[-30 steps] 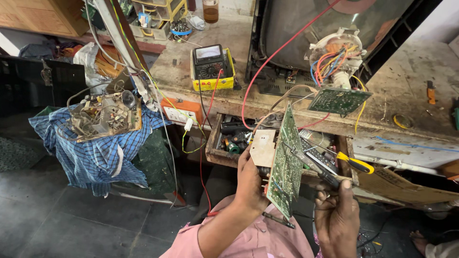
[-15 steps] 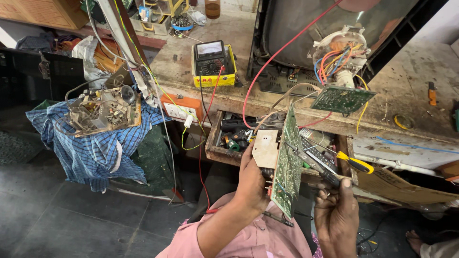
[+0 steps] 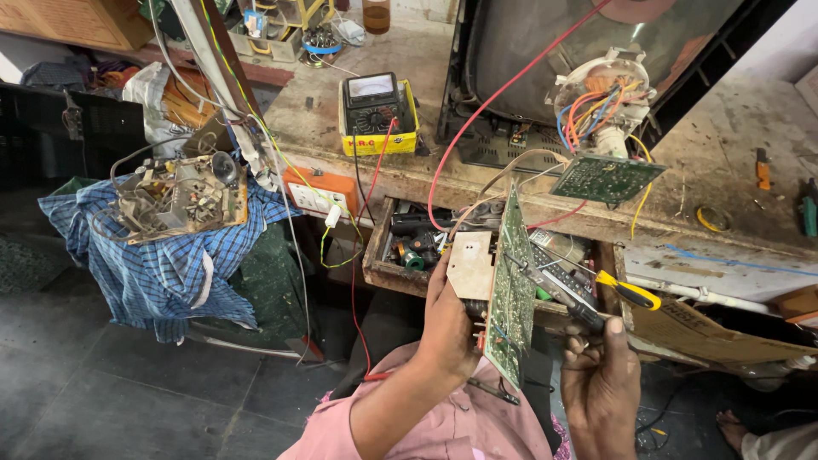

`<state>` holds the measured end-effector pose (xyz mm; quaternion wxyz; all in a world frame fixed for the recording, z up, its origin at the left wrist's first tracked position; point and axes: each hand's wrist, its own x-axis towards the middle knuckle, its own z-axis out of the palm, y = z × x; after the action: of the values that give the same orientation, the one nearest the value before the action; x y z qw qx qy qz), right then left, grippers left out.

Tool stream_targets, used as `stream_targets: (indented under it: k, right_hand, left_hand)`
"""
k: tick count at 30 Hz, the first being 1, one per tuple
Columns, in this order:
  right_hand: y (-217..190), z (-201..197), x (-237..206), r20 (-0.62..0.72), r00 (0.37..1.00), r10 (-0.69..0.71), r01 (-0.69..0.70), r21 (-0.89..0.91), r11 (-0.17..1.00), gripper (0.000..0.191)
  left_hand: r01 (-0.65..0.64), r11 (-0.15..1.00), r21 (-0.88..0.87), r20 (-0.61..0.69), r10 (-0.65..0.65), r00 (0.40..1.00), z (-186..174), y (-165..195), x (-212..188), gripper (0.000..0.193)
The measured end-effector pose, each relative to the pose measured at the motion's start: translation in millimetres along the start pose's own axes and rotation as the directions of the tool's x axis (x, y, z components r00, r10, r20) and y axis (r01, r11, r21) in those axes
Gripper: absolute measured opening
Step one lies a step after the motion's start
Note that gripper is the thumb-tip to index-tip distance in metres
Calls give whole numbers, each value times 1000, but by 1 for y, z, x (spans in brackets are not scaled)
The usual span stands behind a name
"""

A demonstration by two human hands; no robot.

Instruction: The person holds a circuit board and uses a soldering iron to apply solder to several points on the board. They also use a screwdriver to adjust components and repeatedly flip the board to inspect both sides.

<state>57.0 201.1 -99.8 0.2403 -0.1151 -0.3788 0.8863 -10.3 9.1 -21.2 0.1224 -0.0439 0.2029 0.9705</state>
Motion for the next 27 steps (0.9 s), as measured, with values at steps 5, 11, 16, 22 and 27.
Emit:
stream_targets:
  k: [5,11,16,22,27]
  right_hand:
    - [-6,4,3,-5,1000,8,-8,-50,999,40]
    - [-17,1,11,79,997,22,-17,-66,998,48]
    - [-18,-7,21,-19,997,72,-73,-95,993,37]
    - [-14,-11,25,-1,995,103,-103,-58,993,38]
    - [-14,-16,28,-7,995,97,-97,-49,994,33]
  left_hand:
    - [19,1000,9,-95,-18,995,0,-4,4,46]
    - [32,999,17,-101,-30,994,2,-4,3,46]
    - [29,999,-27,-102,-32,994,8,-4,2,45]
    - [6,999,-45,44,-4,999,7,1,-2,31]
    - [59,994,-95,42,-56,998,4,0,-2,28]
